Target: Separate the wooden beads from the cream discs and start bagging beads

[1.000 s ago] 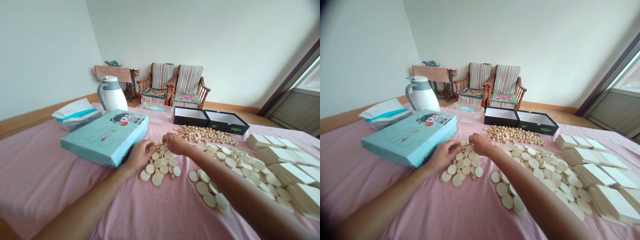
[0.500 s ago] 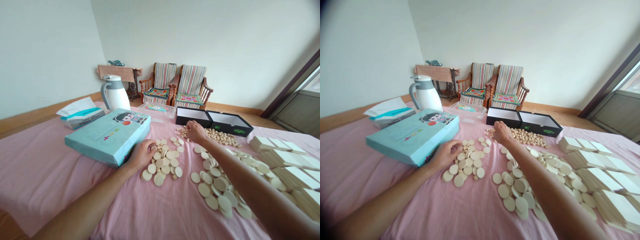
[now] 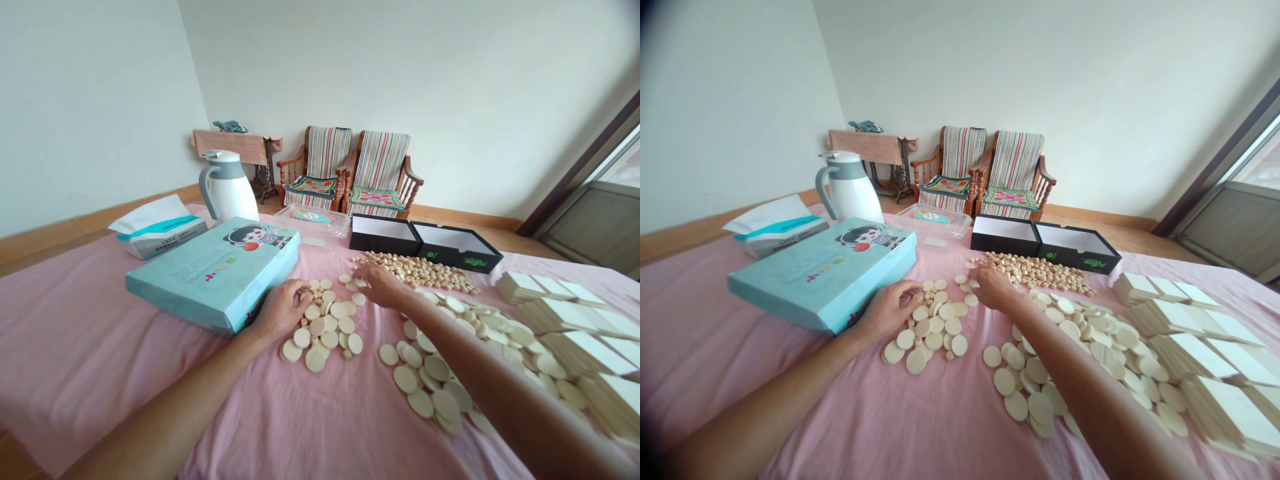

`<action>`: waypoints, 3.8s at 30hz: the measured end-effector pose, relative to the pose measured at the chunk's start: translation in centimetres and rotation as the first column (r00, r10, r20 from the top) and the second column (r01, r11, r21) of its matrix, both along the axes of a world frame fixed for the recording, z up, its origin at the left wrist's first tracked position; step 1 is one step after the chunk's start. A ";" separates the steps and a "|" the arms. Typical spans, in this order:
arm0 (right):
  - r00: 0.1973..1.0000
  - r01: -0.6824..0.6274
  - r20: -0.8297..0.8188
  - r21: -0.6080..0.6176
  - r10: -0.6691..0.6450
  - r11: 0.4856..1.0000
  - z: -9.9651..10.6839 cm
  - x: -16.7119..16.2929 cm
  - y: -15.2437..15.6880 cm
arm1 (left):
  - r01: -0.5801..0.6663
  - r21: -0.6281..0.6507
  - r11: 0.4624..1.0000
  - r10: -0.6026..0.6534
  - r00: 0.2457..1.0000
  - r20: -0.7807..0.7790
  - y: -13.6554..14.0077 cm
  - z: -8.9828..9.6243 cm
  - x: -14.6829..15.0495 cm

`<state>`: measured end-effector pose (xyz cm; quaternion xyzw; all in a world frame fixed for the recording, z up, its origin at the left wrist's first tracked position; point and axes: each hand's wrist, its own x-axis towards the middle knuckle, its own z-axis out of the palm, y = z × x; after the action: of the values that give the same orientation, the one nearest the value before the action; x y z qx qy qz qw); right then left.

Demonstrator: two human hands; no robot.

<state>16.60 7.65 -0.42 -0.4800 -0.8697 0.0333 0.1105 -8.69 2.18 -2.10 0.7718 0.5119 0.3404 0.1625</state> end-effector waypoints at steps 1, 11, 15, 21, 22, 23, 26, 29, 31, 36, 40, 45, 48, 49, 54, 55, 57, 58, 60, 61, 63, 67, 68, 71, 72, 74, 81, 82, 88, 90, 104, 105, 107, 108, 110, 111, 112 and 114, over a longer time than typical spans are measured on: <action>1.000 0.000 0.000 0.000 0.000 1.000 -0.1 0.0 -0.1 | 0.004 0.001 1.000 -0.004 1.000 -0.003 0.0 0.0 0.0; 0.995 -0.061 -0.081 -0.104 0.052 0.993 3.5 2.5 -3.9 | 0.011 0.017 1.000 -0.011 1.000 0.001 0.1 -0.1 -0.1; 0.992 -0.111 0.027 -0.317 0.126 0.942 5.7 4.8 -6.4 | 0.001 0.020 1.000 -0.001 1.000 -0.010 0.1 -0.1 0.0; 0.994 -0.100 -0.076 -0.253 0.083 0.962 6.1 4.2 -6.1 | 0.002 0.021 1.000 -0.002 1.000 0.003 0.1 -0.2 0.0; 0.993 -0.087 -0.101 -0.209 0.067 0.974 5.6 3.5 -5.6 | 0.004 0.017 1.000 -0.004 1.000 0.006 0.1 -0.2 0.0; 0.992 -0.074 -0.115 -0.166 0.055 0.983 5.1 2.7 -4.9 | 0.005 0.011 1.000 -0.005 1.000 0.011 0.1 -0.2 0.0; 0.995 -0.010 -0.103 -0.021 0.008 1.000 3.2 0.1 -2.9 | 0.002 -0.005 1.000 -0.001 0.999 0.033 0.0 -0.1 0.0; 0.998 0.039 -0.040 0.032 -0.038 0.999 1.6 -2.1 -1.1 | -0.004 -0.010 1.000 0.005 0.999 0.046 0.0 -0.2 0.1; 0.999 0.053 -0.009 0.029 -0.053 0.998 0.7 -3.2 -0.2 | 0.001 -0.006 1.000 -0.001 0.999 0.049 -0.1 -0.2 0.0; 0.997 0.079 0.007 0.013 -0.079 0.997 -0.2 -4.3 0.5 | 0.017 0.019 1.000 -0.018 0.999 0.041 -0.1 -0.3 -0.1; 0.997 0.078 -0.014 0.024 -0.077 0.997 0.3 -3.7 -0.4 | 0.010 0.012 1.000 -0.011 0.999 0.047 -0.1 -0.2 -0.1; 0.993 0.051 -0.106 0.047 -0.046 0.998 1.8 -0.8 -3.7 | 0.017 0.011 1.000 -0.018 0.999 0.037 0.1 -0.3 -0.1; 0.993 0.064 -0.097 -0.005 -0.064 0.998 2.9 1.7 -6.2 | 0.006 0.021 1.000 -0.007 1.000 0.026 0.2 -0.5 -0.1; 0.994 0.076 -0.072 -0.026 -0.078 0.997 3.2 2.4 -7.0 | 0.004 0.023 1.000 -0.004 1.000 0.024 0.2 -0.5 -0.1; 0.988 0.019 -0.150 -0.029 -0.023 0.999 4.6 2.3 -10.3 | 0.011 0.015 1.000 -0.011 1.000 0.029 0.2 -0.5 -0.1; 0.980 -0.026 -0.199 -0.037 0.018 0.999 4.7 1.6 -10.9 | 0.011 0.009 1.000 -0.012 0.999 0.030 0.2 -0.4 -0.1; 0.958 -0.140 -0.262 -0.084 0.114 0.987 4.7 -0.1 -12.1 | 0.011 -0.002 1.000 -0.011 0.999 0.035 0.1 -0.4 -0.1; 0.952 -0.187 -0.265 -0.111 0.152 0.976 4.5 -0.9 -12.7 | 0.013 -0.005 1.000 -0.012 0.999 0.038 0.1 -0.4 -0.1; 0.953 -0.238 -0.225 -0.144 0.202 0.961 3.9 -2.2 -13.6 | 0.015 -0.005 1.000 -0.015 0.999 0.045 0.1 -0.4 -0.1; 0.958 -0.242 -0.192 -0.144 0.213 0.960 3.4 -2.7 -13.9 | 0.016 -0.003 1.000 -0.016 0.999 0.048 0.2 -0.5 -0.1; 0.967 -0.228 -0.147 -0.125 0.209 0.966 2.5 -3.2 -14.1 | 0.019 0.002 1.000 -0.019 0.998 0.053 0.2 -0.7 -0.1; 0.973 -0.199 -0.138 -0.099 0.185 0.975 1.3 -3.4 -13.7 | 0.018 0.017 1.000 -0.019 0.998 0.059 0.4 -0.9 -0.2; 0.973 -0.201 -0.133 -0.092 0.188 0.975 1.2 -3.4 -13.6 | 0.016 0.019 1.000 -0.017 0.998 0.058 0.4 -0.9 -0.2; 0.970 -0.233 -0.091 -0.053 0.227 0.971 1.0 -3.5 -13.5 | 0.014 0.024 1.000 -0.016 0.999 0.052 0.4 -0.9 -0.2; 0.967 -0.246 -0.072 -0.040 0.243 0.968 1.0 -3.6 -13.5 | 0.016 0.029 0.999 -0.017 0.998 0.052 0.3 -0.9 -0.2; 0.966 -0.254 -0.042 -0.016 0.254 0.967 0.8 -3.8 -13.7 | 0.018 0.035 0.999 -0.020 0.998 0.056 0.3 -0.8 -0.1; 0.971 -0.145 -0.192 0.009 0.144 0.989 1.7 -2.8 -13.1 | 0.029 0.017 0.999 -0.030 0.997 0.070 0.4 -0.9 -0.2; 0.967 -0.102 -0.231 0.029 0.106 0.994 2.1 -2.1 -12.3 | 0.032 0.017 0.999 -0.033 0.997 0.065 0.4 -0.9 -0.2; 0.939 0.314 -0.200 0.156 -0.282 0.936 3.4 4.0 -4.2 | 0.017 0.033 0.999 -0.018 0.999 0.034 0.4 -0.9 -0.3; 0.898 0.436 -0.137 0.133 -0.419 0.890 3.2 6.1 -1.7 | 0.021 0.030 0.999 -0.022 0.999 0.035 0.4 -0.8 -0.3; 0.953 -0.039 -0.298 0.043 0.050 0.998 2.2 -2.1 -5.8 | 0.031 0.013 0.999 -0.032 0.999 0.040 0.1 -0.5 -0.2; 0.948 -0.074 -0.306 0.034 0.081 0.997 2.0 -3.0 -6.6 | 0.030 0.016 0.999 -0.031 0.999 0.041 0.1 -0.5 -0.2; 0.946 -0.111 -0.303 0.024 0.113 0.994 1.6 -4.4 -7.9 | 0.024 0.022 0.999 -0.025 0.999 0.041 0.1 -0.6 -0.2; 0.948 -0.118 -0.295 0.025 0.120 0.993 1.5 -4.8 -8.3 | 0.023 0.025 0.999 -0.024 0.999 0.041 0.1 -0.6 -0.2; 0.954 -0.115 -0.276 0.033 0.119 0.993 1.3 -5.2 -8.6 | 0.024 0.030 0.999 -0.025 0.999 0.042 0.1 -0.6 -0.2; 0.957 -0.111 -0.265 0.032 0.115 0.993 1.3 -5.1 -8.6 | 0.026 0.031 0.999 -0.027 0.999 0.044 0.2 -0.7 -0.2; 0.961 -0.105 -0.253 0.023 0.108 0.994 1.4 -5.0 -8.5 | 0.028 0.032 0.999 -0.030 0.998 0.046 0.2 -0.7 -0.2; 0.973 -0.091 -0.215 -0.023 0.084 0.996 1.8 -4.4 -8.4 | 0.030 0.033 0.999 -0.031 0.998 0.048 0.3 -0.8 -0.2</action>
<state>12.24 -0.75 1.41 -0.4365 -0.8723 0.1038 0.1941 -8.89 2.51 -2.87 0.7737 0.4904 0.3645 0.1677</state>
